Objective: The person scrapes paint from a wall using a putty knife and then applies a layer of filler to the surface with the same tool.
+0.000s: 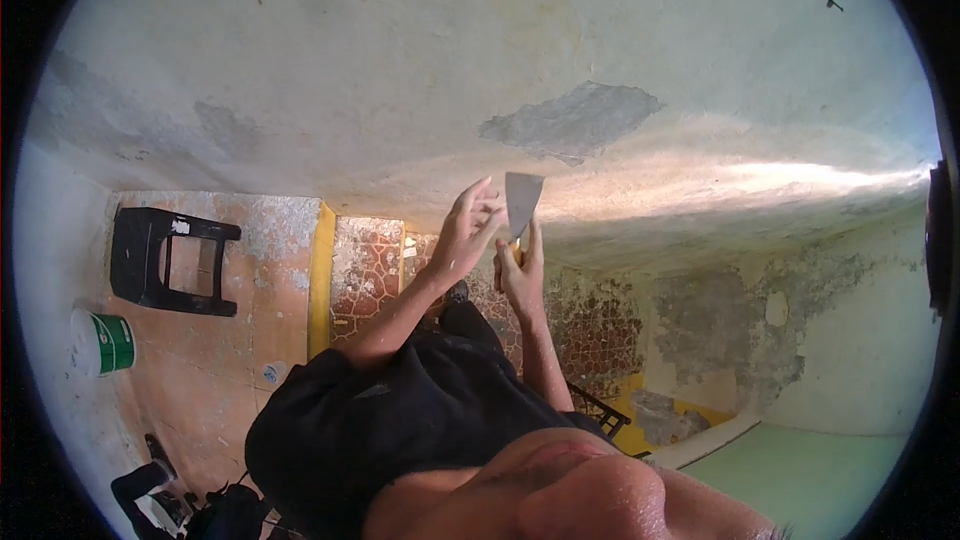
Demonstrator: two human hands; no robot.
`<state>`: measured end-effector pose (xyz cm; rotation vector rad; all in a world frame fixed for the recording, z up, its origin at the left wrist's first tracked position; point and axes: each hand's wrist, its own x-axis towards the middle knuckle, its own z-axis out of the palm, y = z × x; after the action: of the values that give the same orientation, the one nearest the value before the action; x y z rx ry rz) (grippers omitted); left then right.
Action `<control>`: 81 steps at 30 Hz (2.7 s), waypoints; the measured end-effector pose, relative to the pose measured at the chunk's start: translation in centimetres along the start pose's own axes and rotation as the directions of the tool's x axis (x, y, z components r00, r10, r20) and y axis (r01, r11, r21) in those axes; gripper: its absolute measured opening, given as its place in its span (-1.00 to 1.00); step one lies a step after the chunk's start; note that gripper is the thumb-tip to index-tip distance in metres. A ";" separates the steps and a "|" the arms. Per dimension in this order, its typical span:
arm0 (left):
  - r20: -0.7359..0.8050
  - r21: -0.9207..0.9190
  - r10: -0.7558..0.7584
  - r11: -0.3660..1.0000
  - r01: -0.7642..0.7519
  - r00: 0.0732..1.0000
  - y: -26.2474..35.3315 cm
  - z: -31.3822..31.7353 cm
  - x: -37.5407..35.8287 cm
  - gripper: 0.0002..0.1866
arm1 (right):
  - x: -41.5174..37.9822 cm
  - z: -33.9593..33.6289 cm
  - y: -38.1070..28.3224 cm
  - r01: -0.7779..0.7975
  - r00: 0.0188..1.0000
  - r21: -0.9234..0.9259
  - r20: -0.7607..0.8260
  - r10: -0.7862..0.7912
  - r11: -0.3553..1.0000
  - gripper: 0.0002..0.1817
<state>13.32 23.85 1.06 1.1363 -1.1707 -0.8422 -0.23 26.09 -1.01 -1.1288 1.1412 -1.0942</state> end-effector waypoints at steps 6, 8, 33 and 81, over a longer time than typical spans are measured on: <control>0.256 -0.158 -0.292 0.928 0.338 0.921 -0.1 4.7 9.9 -0.42 | 5.0 -1.5 -6.1 0.092 0.995 -0.012 -0.030 -0.092 0.996 -0.08; 0.285 -0.164 -0.253 0.937 0.307 0.925 -0.6 6.2 12.8 -0.51 | 6.8 -2.2 -6.9 0.133 0.990 -0.007 -0.037 -0.134 0.991 -0.05; 0.179 -0.444 -0.059 0.886 0.134 0.982 2.3 14.2 19.1 -0.73 | 16.0 -8.9 -9.9 0.344 0.896 -0.590 -0.025 -0.442 0.730 -0.10; 0.080 -0.382 -0.054 0.920 0.080 0.995 0.9 13.3 18.1 -0.66 | 16.1 -4.6 -8.6 0.415 0.852 -0.410 -0.138 -0.505 0.812 -0.14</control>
<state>4.33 3.99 6.62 0.8303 -0.9682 -1.1166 -3.73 8.85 5.54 -1.6690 1.3351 -1.4655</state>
